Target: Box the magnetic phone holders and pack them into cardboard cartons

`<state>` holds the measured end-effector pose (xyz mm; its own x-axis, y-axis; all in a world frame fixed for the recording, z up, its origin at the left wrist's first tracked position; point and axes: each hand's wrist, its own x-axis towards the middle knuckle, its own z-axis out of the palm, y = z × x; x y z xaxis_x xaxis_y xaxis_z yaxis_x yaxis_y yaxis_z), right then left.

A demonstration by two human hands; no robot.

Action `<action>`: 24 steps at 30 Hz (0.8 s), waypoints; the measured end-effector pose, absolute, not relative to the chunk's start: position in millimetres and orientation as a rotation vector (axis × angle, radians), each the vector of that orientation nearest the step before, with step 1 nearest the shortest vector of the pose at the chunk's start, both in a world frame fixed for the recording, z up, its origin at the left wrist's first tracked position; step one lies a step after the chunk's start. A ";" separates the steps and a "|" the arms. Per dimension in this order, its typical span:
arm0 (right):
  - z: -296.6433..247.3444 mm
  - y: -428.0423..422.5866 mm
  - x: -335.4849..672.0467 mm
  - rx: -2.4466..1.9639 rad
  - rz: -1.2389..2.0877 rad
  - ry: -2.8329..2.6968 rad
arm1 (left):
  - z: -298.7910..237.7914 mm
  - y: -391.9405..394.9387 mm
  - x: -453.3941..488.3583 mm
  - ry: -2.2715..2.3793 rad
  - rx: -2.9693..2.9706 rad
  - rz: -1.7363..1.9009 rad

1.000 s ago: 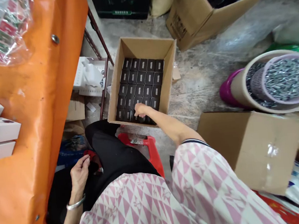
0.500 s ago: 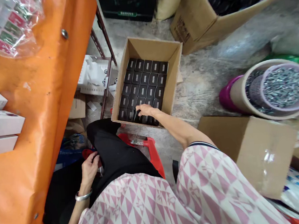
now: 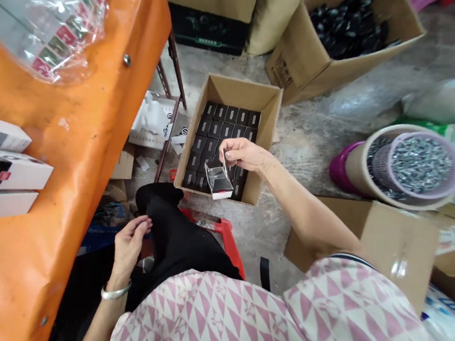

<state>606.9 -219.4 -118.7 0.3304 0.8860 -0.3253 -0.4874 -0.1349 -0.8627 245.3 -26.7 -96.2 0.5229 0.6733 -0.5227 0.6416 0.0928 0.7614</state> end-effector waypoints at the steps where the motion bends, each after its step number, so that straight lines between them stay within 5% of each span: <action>1: -99.3 -215.9 599.7 -1.143 1.259 -0.468 | -88.2 -29.5 260.3 1.056 1.515 0.043; 8: -35.2 -171.5 497.8 -0.836 1.457 -0.458 | -49.5 -40.0 307.3 0.348 1.104 -0.109; 17: -70.0 -196.1 362.2 -1.027 1.347 -0.112 | -67.8 -87.7 186.0 0.790 0.795 0.074; 24: -61.7 -217.5 317.6 -1.192 1.280 -0.169 | -55.6 -96.2 177.4 0.979 0.638 0.150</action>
